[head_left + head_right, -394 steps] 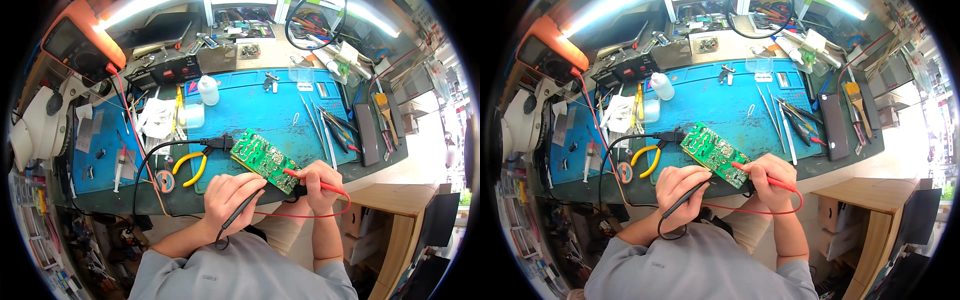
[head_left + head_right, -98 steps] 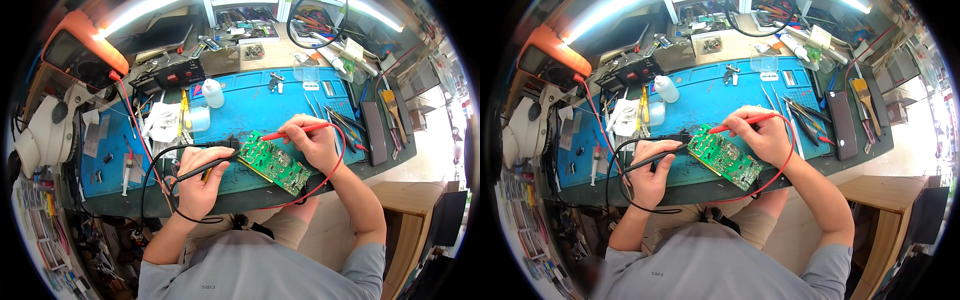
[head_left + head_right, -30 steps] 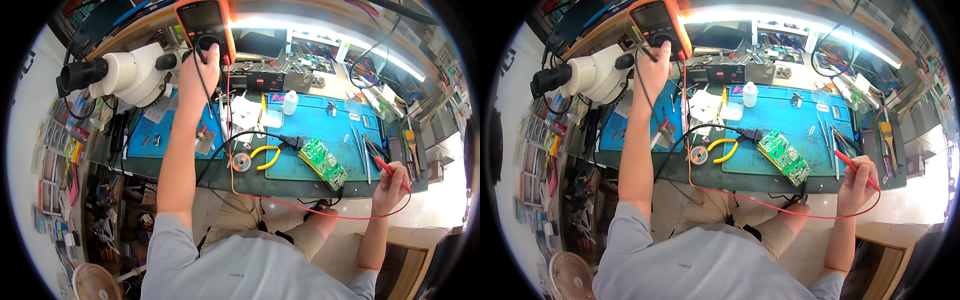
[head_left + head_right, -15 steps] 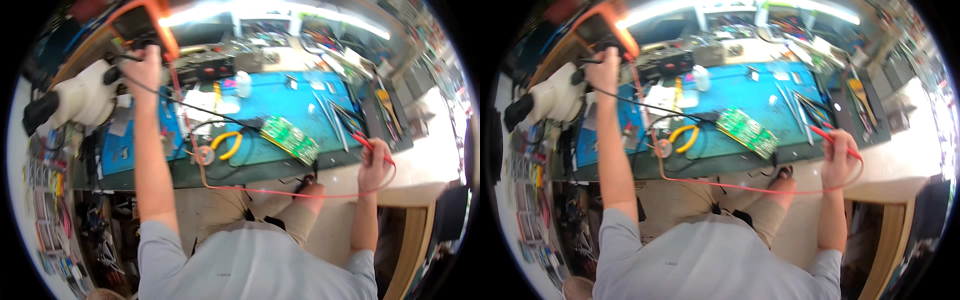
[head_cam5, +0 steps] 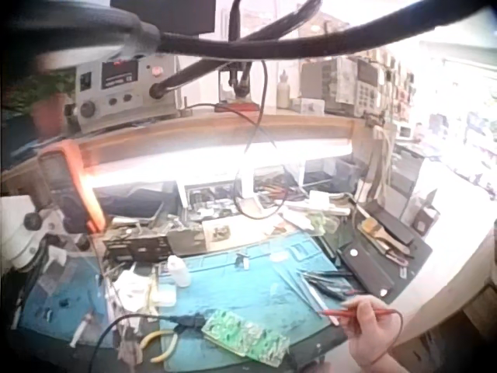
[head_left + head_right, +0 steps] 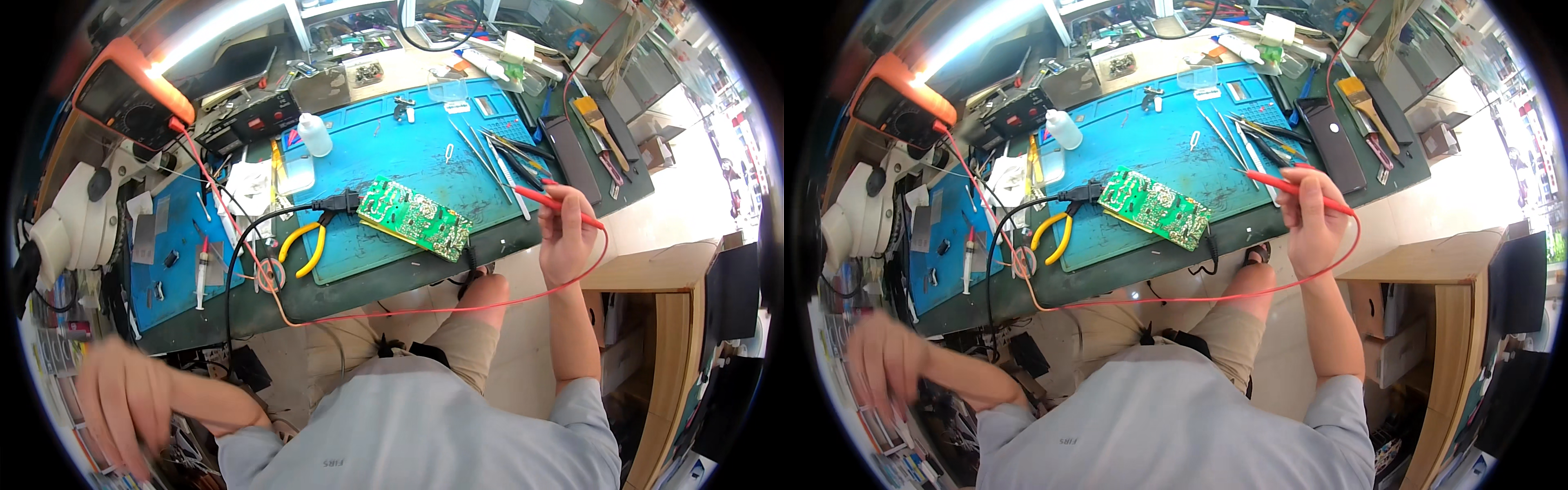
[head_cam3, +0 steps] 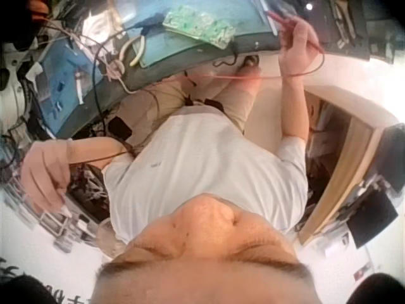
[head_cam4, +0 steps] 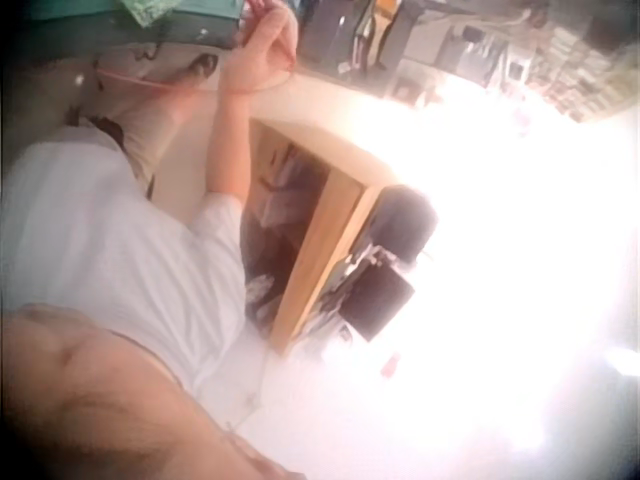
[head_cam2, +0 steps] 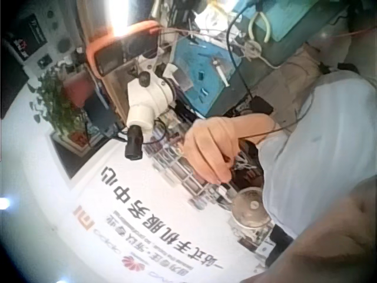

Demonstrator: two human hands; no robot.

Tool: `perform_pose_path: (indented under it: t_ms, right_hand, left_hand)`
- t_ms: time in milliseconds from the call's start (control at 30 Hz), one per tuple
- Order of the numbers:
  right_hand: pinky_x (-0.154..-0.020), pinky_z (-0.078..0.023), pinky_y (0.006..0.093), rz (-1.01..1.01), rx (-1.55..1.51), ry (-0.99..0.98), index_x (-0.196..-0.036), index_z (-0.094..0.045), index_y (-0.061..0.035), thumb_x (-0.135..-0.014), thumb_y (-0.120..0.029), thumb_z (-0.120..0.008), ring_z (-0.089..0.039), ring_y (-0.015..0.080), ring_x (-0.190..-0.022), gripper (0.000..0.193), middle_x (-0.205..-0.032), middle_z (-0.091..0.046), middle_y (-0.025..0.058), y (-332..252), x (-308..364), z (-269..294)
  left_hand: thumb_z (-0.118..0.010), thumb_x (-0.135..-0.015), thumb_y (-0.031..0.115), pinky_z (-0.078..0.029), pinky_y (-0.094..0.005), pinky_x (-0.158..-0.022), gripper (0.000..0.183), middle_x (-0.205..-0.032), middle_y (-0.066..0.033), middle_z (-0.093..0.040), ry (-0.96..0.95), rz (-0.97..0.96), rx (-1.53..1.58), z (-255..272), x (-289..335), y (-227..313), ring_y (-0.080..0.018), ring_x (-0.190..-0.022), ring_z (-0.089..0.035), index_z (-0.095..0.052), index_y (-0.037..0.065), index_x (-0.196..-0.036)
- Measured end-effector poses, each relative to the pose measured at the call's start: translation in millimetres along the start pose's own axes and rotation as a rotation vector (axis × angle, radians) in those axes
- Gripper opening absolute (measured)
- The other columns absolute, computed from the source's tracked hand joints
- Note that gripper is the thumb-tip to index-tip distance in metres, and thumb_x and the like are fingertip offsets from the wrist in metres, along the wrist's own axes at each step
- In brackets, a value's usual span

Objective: The person uses a multimeter to test various points on a green circuit board. They hold the board with one hand and probe different components with the multimeter leads in the other hand. The person repeatedly touches the probes to different spots on the board throughout the clip.

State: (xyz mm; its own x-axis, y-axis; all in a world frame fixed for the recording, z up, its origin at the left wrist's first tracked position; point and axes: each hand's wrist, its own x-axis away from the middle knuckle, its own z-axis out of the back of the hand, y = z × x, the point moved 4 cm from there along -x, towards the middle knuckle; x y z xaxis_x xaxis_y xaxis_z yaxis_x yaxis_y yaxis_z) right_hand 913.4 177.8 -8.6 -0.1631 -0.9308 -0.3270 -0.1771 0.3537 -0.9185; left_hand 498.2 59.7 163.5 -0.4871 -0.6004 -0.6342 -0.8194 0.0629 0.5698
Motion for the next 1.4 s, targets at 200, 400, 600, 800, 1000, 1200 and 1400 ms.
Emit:
perform_pose_path:
  t_ms: [200,400,600,800,1000,1200,1400]
  right_hand:
    - [-0.050,-0.034,0.0179,0.032,0.016,-0.125,-0.107,-0.066,0.0019,-0.105,-0.034,-0.046,-0.049,0.0046,-0.059,0.041,-0.083,-0.066,0.0062,16,-5,-31]
    - [-0.053,-0.041,0.0186,0.056,0.040,-0.170,-0.105,-0.065,0.0020,-0.100,-0.022,-0.059,-0.053,0.0058,-0.062,0.025,-0.085,-0.065,0.0072,23,-3,-31]
    - [-0.053,-0.042,0.0191,0.052,0.036,-0.165,-0.095,-0.065,0.0012,-0.100,-0.023,-0.059,-0.054,0.0064,-0.060,0.025,-0.080,-0.062,0.0069,28,3,-32]
    - [-0.052,-0.043,0.0202,0.067,0.053,-0.129,-0.093,-0.064,0.0017,-0.101,-0.026,-0.056,-0.054,0.0068,-0.060,0.030,-0.081,-0.063,0.0085,27,4,-32]
    - [-0.053,-0.042,0.0193,0.019,0.181,-0.198,-0.094,-0.065,0.0009,-0.100,-0.022,-0.058,-0.054,0.0067,-0.060,0.025,-0.081,-0.063,0.0074,16,-5,-43]
    - [-0.060,-0.043,0.0227,0.127,0.239,-0.313,-0.095,-0.067,0.0018,-0.095,-0.017,-0.066,-0.055,0.0099,-0.068,0.019,-0.084,-0.065,0.0068,7,-40,-59]
    - [-0.063,-0.048,0.0276,0.263,0.366,-0.345,-0.092,-0.068,0.0012,-0.092,-0.014,-0.067,-0.061,0.0170,-0.069,0.015,-0.080,-0.068,0.0101,17,-36,-65]
  left_hand:
    - [-0.065,-0.085,-0.006,-0.054,-0.0289,-0.054,0.004,-0.085,-0.0147,-0.061,0.246,0.951,-0.276,31,2,-76,-0.0207,-0.061,-0.066,-0.069,-0.007,-0.083]
    - [-0.061,-0.090,-0.005,-0.059,-0.0283,-0.074,0.013,-0.109,-0.0165,-0.060,0.626,0.355,-1.200,76,33,-149,-0.0200,-0.086,-0.069,-0.064,-0.006,-0.103]
    - [-0.068,-0.086,-0.004,-0.058,-0.0276,-0.073,0.018,-0.106,-0.0187,-0.064,0.538,0.144,-1.480,92,19,-166,-0.0218,-0.085,-0.069,-0.064,-0.003,-0.104]
    - [-0.071,-0.087,0.002,-0.053,-0.0329,-0.080,0.016,-0.104,-0.0170,-0.067,0.588,0.145,-1.592,99,4,-174,-0.0246,-0.091,-0.066,-0.063,0.000,-0.101]
    - [-0.072,-0.085,0.004,-0.048,-0.0332,-0.076,0.021,-0.104,-0.0141,-0.069,0.610,0.119,-1.641,112,0,-177,-0.0248,-0.086,-0.061,-0.061,0.003,-0.103]
    - [-0.066,-0.092,0.010,-0.047,-0.0348,-0.081,0.017,-0.109,-0.0151,-0.065,0.694,0.083,-1.595,111,2,-178,-0.0262,-0.092,-0.060,-0.059,0.002,-0.105]
    - [-0.058,-0.095,0.012,-0.045,-0.0354,-0.091,0.019,-0.112,-0.0195,-0.060,0.724,0.052,-1.509,111,9,-180,-0.0240,-0.102,-0.057,-0.055,-0.002,-0.109]
